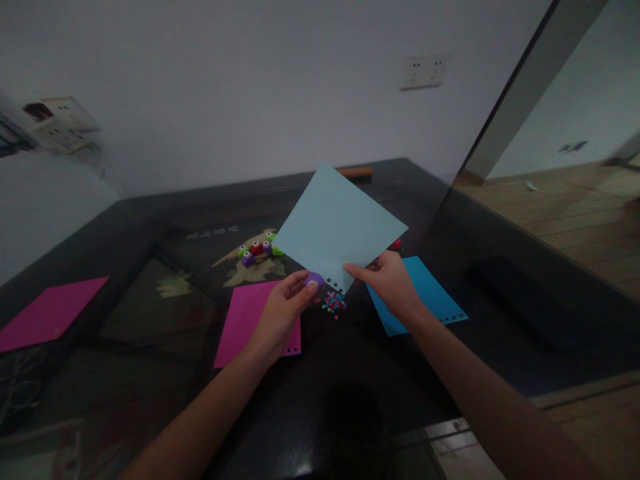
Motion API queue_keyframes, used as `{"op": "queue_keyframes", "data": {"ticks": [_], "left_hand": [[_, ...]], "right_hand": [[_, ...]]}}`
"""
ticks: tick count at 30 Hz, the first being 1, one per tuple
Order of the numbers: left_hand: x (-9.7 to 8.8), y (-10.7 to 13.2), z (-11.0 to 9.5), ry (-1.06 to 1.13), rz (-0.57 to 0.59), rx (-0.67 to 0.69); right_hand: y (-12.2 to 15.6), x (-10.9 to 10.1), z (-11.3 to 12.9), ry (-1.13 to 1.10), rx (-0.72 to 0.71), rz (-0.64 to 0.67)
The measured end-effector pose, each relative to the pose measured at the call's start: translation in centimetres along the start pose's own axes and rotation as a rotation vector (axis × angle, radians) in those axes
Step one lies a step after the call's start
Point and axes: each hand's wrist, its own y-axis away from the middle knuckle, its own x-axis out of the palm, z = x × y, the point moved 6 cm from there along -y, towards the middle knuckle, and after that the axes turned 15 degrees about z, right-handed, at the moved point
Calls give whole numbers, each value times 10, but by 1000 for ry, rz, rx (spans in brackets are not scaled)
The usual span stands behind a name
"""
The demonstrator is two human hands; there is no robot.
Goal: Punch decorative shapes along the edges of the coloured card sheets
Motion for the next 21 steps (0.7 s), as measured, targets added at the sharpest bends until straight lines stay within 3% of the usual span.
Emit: {"op": "queue_keyframes", "data": {"ticks": [9, 21], "left_hand": [[11, 2, 2, -115, 78, -23], [18, 4, 6, -29, 104, -25]], "right_hand": [[4, 12, -1, 88, -18, 127], [7, 16, 1, 188, 1, 24]]}}
